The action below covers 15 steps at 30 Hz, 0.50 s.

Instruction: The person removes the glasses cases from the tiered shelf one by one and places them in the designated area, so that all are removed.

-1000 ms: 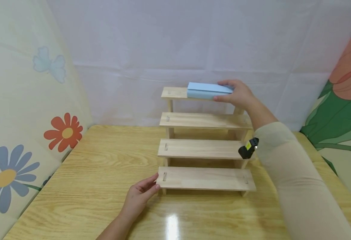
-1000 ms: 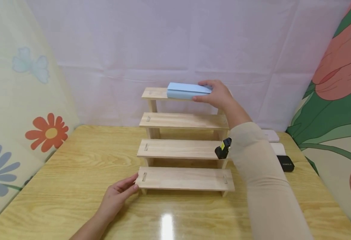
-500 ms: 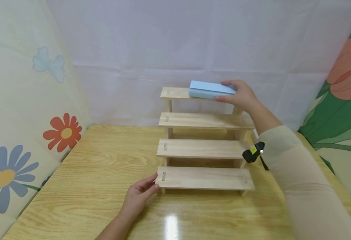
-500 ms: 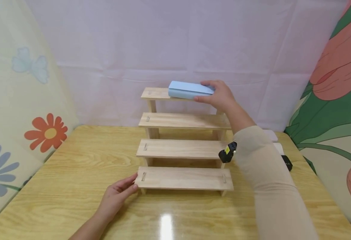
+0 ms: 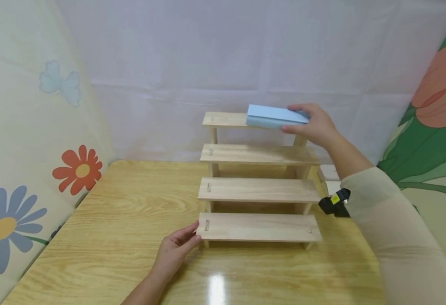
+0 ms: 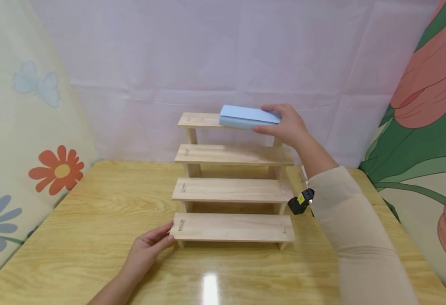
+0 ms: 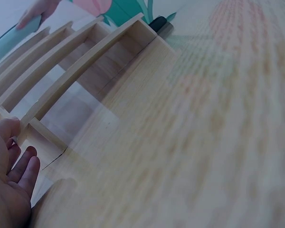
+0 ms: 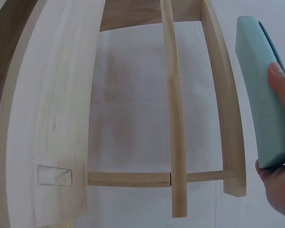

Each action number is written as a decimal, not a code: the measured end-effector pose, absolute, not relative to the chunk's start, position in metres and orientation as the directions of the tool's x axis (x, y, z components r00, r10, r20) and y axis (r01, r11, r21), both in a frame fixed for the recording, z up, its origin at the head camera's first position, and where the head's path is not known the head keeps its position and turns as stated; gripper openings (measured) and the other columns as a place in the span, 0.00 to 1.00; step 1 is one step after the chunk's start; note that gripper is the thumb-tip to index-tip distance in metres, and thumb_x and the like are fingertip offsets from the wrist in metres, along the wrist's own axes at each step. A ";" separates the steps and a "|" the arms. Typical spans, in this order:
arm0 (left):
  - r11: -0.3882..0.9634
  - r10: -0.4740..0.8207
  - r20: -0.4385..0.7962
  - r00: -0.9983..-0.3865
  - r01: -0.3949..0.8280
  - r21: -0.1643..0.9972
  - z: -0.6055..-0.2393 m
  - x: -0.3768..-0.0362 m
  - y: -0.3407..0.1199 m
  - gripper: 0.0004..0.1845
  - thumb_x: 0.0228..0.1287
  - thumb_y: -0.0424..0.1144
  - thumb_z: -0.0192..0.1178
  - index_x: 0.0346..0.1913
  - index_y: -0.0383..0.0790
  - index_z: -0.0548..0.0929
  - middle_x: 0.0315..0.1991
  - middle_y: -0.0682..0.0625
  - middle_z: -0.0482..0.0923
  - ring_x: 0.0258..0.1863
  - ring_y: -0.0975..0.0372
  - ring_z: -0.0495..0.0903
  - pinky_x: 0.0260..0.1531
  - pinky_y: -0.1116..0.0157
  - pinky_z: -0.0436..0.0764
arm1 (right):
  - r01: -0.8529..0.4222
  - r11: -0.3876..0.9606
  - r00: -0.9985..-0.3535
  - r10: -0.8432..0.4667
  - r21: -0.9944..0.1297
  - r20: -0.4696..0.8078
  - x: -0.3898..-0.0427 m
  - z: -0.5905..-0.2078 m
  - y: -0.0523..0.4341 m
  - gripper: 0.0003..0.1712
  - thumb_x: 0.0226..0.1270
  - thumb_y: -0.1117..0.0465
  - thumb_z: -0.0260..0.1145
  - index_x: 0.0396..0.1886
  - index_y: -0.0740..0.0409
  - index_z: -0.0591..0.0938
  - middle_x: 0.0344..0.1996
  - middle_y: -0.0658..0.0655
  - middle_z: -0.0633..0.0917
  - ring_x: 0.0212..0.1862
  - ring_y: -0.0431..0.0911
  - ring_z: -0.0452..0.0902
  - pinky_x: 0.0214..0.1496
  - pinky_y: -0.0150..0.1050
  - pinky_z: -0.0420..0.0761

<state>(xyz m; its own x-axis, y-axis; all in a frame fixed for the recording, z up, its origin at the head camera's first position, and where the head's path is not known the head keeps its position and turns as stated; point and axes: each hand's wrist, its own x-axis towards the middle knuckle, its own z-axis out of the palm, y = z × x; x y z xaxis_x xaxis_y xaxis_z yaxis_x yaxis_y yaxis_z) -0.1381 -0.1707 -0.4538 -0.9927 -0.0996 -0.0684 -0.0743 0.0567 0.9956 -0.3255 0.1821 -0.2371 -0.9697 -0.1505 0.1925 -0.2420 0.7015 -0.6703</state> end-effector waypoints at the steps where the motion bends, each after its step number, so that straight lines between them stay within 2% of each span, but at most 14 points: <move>1: 0.057 -0.098 -0.069 -0.993 -0.075 0.996 -0.454 -0.138 -0.171 0.22 0.59 0.28 0.66 0.58 0.30 0.79 0.50 0.60 0.84 0.43 0.72 0.83 0.45 0.75 0.84 | -0.243 0.699 -0.970 -0.152 -0.673 0.192 -0.324 -0.237 0.183 0.45 0.54 0.43 0.76 0.71 0.47 0.70 0.72 0.60 0.65 0.68 0.59 0.63 0.71 0.60 0.65; 15: 0.062 -0.108 -0.062 -0.992 -0.069 0.996 -0.456 -0.140 -0.172 0.22 0.59 0.28 0.66 0.57 0.29 0.79 0.44 0.71 0.83 0.42 0.73 0.83 0.44 0.76 0.83 | -0.280 0.717 -0.960 -0.190 -0.638 0.207 -0.302 -0.239 0.192 0.43 0.56 0.45 0.75 0.71 0.49 0.70 0.71 0.61 0.66 0.66 0.60 0.64 0.67 0.61 0.67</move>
